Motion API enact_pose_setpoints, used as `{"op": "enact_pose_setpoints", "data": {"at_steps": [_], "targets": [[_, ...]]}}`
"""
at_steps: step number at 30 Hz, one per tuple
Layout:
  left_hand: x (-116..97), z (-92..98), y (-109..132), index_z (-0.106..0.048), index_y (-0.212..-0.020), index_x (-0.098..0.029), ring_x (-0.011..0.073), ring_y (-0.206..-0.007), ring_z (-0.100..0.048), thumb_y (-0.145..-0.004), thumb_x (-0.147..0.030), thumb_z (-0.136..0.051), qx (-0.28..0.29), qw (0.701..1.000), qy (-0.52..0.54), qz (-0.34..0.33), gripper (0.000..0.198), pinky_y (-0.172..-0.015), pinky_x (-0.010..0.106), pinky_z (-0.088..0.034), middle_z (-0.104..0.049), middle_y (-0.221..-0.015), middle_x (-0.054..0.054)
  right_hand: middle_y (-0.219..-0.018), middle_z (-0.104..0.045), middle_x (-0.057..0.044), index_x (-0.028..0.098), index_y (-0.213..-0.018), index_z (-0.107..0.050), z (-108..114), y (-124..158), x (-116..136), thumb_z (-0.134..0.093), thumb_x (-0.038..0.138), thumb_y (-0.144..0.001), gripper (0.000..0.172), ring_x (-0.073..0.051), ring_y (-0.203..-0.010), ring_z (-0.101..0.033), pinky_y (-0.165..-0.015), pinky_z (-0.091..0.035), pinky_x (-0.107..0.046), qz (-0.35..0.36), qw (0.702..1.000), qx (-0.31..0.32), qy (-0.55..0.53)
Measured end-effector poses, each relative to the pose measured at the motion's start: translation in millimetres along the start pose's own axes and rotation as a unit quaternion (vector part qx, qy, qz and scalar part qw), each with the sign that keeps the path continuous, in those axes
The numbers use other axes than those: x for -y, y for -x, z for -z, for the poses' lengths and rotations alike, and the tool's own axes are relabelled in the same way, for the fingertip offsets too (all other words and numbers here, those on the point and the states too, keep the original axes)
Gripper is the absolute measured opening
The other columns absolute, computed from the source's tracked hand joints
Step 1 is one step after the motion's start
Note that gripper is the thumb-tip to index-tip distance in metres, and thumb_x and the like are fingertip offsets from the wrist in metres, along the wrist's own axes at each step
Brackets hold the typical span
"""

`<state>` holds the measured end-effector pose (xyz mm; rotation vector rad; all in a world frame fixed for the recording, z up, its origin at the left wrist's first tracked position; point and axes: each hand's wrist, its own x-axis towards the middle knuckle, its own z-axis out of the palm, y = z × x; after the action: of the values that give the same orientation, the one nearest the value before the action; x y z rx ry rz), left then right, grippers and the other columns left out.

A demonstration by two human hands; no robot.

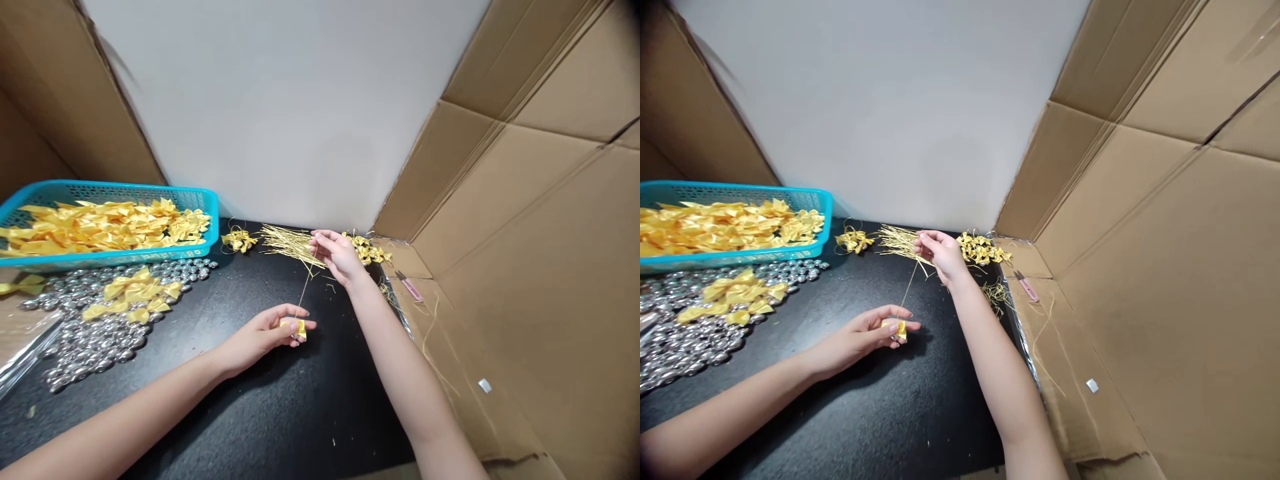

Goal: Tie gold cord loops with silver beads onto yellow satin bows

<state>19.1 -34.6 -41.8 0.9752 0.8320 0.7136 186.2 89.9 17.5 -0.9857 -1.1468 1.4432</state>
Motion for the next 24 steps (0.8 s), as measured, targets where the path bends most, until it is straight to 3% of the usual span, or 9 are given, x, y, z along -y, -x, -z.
{"op": "enact_pose_setpoints", "data": {"at_steps": [5, 10, 14, 19, 24], "targets": [[5, -0.5, 5, -0.055, -0.109, -0.019, 0.0155, -0.085, -0.067, -0.067, -0.044, -0.085, -0.023, 1.0, 0.0, 0.02, 0.057, -0.081, 0.029, -0.05, -0.074, -0.111, 0.01, -0.057, -0.067, 0.002, 0.016, -0.07, -0.062, -6, -13, -38, -0.07, 0.018, -0.08, 0.012, -0.011, -0.05, -0.063, -0.062, -0.055, -0.026, -0.011, 0.993, -0.012, 0.117], [11, 1.9, 9, -0.05, -0.116, -0.02, 0.0176, -0.091, -0.066, -0.072, -0.037, -0.083, -0.026, 0.999, -0.033, -0.009, 0.057, -0.079, 0.029, -0.048, -0.073, -0.111, 0.009, -0.059, -0.068, 0.001, 0.017, -0.068, -0.065, -10, -15, -64, -0.064, 0.01, -0.079, 0.013, -0.014, -0.062, -0.066, -0.071, -0.053, -0.028, 0.03, 0.967, -0.014, 0.252], [14, 2.6, 12, -0.041, -0.128, -0.022, 0.0193, -0.091, -0.066, -0.075, -0.033, -0.079, -0.031, 0.998, -0.037, -0.026, 0.066, -0.078, 0.031, -0.048, -0.072, -0.112, 0.01, -0.069, -0.072, -0.001, 0.019, -0.071, -0.069, -11, -11, -71, -0.062, 0.013, -0.081, 0.013, -0.017, -0.07, -0.066, -0.076, -0.051, -0.03, 0.064, 0.935, -0.001, 0.348], [19, 4.0, 13, -0.033, -0.136, -0.024, 0.019, -0.093, -0.066, -0.075, -0.026, -0.077, -0.038, 0.998, -0.024, -0.037, 0.075, -0.084, 0.033, -0.048, -0.067, -0.122, 0.012, -0.082, -0.073, -0.004, 0.02, -0.07, -0.07, -11, -4, -76, -0.062, 0.014, -0.081, 0.014, -0.023, -0.09, -0.062, -0.093, -0.042, -0.04, 0.102, 0.892, -0.005, 0.44], [21, 4.5, 14, -0.033, -0.139, -0.026, 0.019, -0.092, -0.067, -0.074, -0.023, -0.077, -0.041, 0.998, -0.016, -0.034, 0.078, -0.085, 0.034, -0.05, -0.066, -0.123, 0.011, -0.082, -0.073, -0.005, 0.02, -0.07, -0.07, -10, 1, -78, -0.063, 0.014, -0.081, 0.014, -0.026, -0.092, -0.06, -0.094, -0.039, -0.044, 0.121, 0.876, -0.003, 0.466]]}}
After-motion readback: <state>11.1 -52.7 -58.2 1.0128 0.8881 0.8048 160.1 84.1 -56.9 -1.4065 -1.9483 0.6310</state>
